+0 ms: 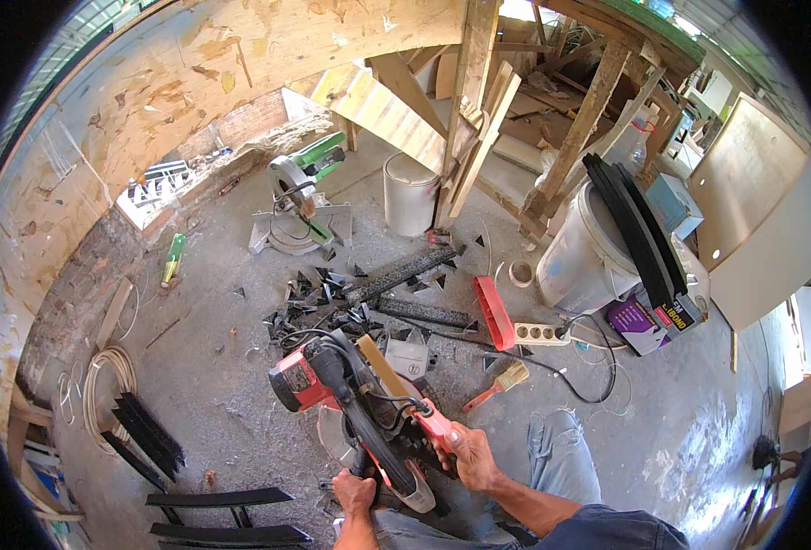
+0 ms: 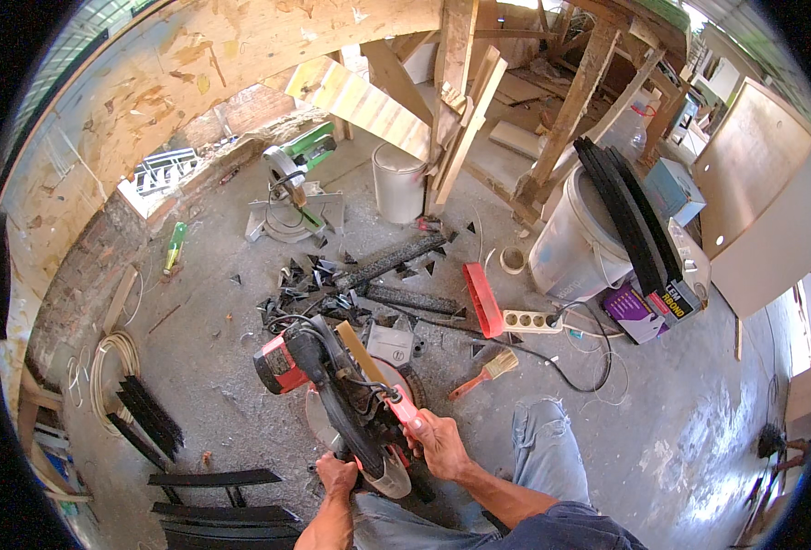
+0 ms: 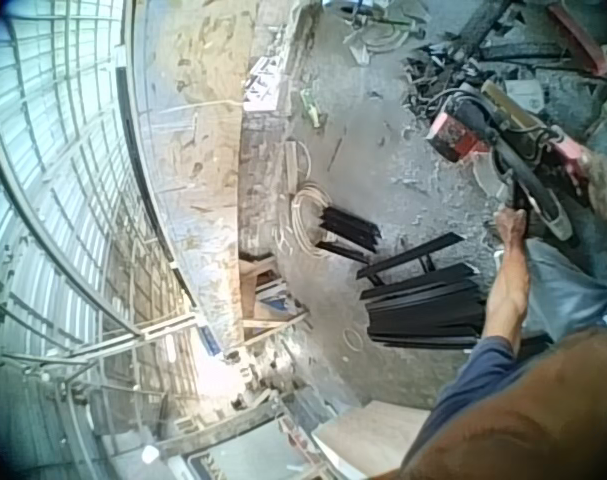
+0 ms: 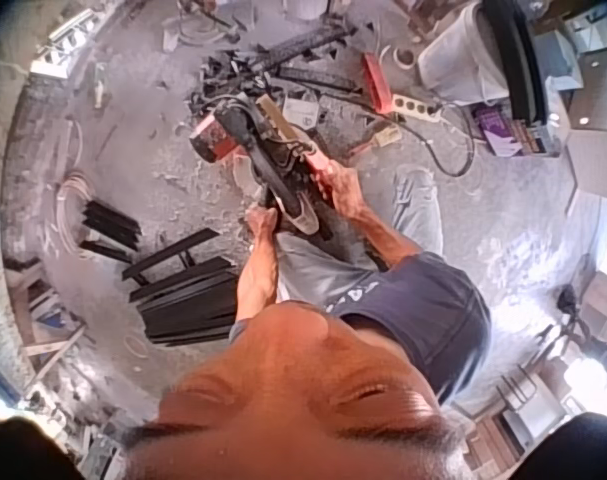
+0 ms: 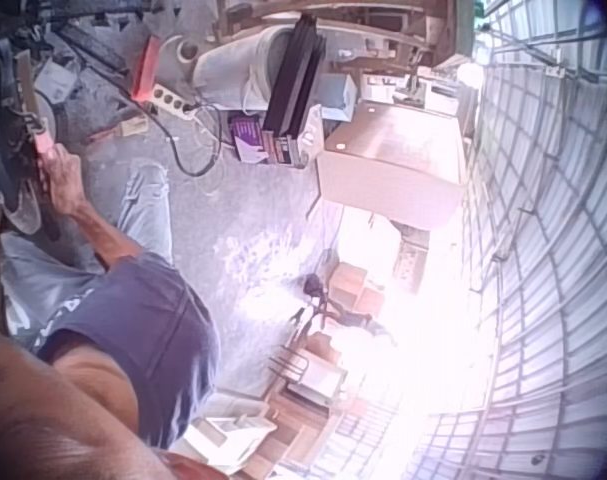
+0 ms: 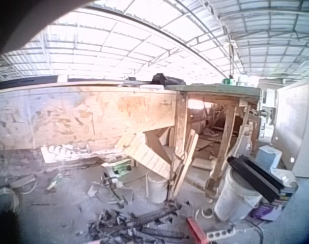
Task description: The person cuts multiple pieces of black wood trim using a red miter saw on a workshop floor.
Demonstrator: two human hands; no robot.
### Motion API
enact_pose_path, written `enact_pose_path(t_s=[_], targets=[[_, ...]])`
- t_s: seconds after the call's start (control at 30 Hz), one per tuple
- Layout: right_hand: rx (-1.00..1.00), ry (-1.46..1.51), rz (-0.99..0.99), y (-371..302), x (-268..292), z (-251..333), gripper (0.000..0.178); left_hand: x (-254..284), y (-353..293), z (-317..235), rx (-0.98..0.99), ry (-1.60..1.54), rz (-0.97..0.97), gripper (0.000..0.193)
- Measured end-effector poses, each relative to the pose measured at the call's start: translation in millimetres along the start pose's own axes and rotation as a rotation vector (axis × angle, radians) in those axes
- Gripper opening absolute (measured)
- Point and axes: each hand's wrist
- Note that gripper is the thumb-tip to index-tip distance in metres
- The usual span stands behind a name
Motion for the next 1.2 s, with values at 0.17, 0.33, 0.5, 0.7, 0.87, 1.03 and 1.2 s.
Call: enact_pose_path(t_s=[0.17, 0.33, 0.5, 0.7, 0.87, 1.03, 1.2], targets=[[-0.005, 0.009, -0.01, 0, -1, 2, 0.06, 1, -2, -2, -0.017, -0.003, -0.023, 0.03], [-0.015, -0.006, -0.008, -1, 0, 1, 0.06, 3, -3, -6, -0.004, 0.006, -0.004, 0.03], [0.0, -0.034, -0.005, -1, 1, -3, 0.064, -3, 2, 1, -0.009, 0.013, -0.022, 0.029], [0.03, -0.058, -0.005, -1, 1, -4, 0.065, -8, 5, 6, -0.028, 0.023, -0.039, 0.029], [0.017, -0.055, -0.005, 0, -1, -1, 0.063, -4, 4, 6, -0.031, 0.004, -0.039, 0.028], [-0.001, -0.058, -0.006, 1, 0, -1, 0.062, 1, -1, -3, -0.03, -0.007, -0.027, 0.028], [0.016, 0.001, -0.02, -1, -3, 2, 0.062, -1, 1, 2, -0.008, -0.017, -0.007, 0.029]])
Point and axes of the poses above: each hand's wrist, its own y-axis towards the middle knuckle, its own x-axis out of the back of the hand, z = x × y, and after that the axes turned 11 degrees about z, right-handed
